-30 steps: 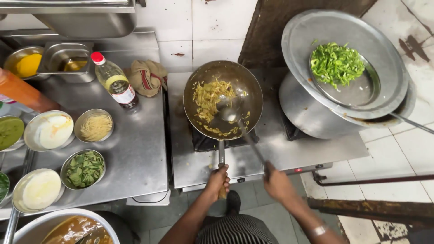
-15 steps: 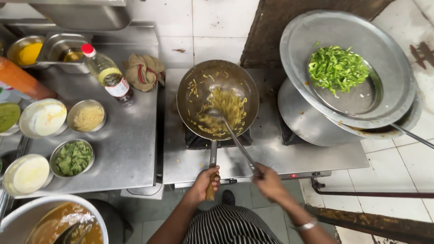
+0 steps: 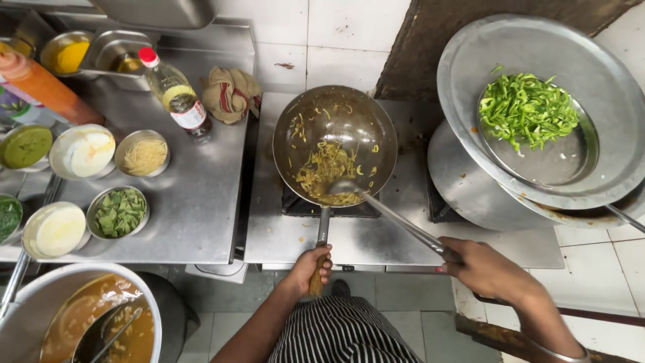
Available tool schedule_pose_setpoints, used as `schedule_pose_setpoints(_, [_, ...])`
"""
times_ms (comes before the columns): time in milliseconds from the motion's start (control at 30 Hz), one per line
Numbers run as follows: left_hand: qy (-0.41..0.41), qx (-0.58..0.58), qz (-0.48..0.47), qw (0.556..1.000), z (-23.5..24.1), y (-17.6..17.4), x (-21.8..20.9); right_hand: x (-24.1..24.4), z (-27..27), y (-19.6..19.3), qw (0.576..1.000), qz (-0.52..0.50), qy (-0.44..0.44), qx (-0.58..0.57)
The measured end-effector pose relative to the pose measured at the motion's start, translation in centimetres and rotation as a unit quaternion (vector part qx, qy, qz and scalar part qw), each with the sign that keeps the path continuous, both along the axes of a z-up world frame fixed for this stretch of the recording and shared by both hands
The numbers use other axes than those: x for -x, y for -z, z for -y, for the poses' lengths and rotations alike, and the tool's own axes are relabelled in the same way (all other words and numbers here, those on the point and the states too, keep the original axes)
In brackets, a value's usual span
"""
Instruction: The person stir-fries ingredients in a wok on a gas burner, stirring a yellow mixture with a metal ladle while holding the wok handle. They then add chopped green cabbage from a large pot into the wok and toss and stir the cabbage with the ladle to cook it.
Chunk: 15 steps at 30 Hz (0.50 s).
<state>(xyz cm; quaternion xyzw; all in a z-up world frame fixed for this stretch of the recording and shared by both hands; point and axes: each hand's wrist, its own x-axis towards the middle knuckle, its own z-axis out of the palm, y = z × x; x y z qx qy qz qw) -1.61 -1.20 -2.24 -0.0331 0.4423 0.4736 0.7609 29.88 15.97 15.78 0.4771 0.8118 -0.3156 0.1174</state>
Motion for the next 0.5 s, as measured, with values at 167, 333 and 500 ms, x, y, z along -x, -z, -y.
schedule_pose_setpoints(167, [-0.001, 0.001, -0.020, 1.000, -0.2, 0.2, -0.4, 9.2, 0.3, 1.5, 0.995, 0.075, 0.056, 0.034])
schedule_pose_setpoints(333, [-0.010, 0.019, -0.015, 1.000, -0.2, 0.1, -0.2, 9.1, -0.2, 10.6, 0.964, -0.150, 0.158, -0.154])
schedule_pose_setpoints(500, [-0.011, 0.004, -0.007, 1.000, -0.2, 0.6, 0.2, 8.8, 2.2, 6.8, 0.966, -0.112, 0.232, 0.036])
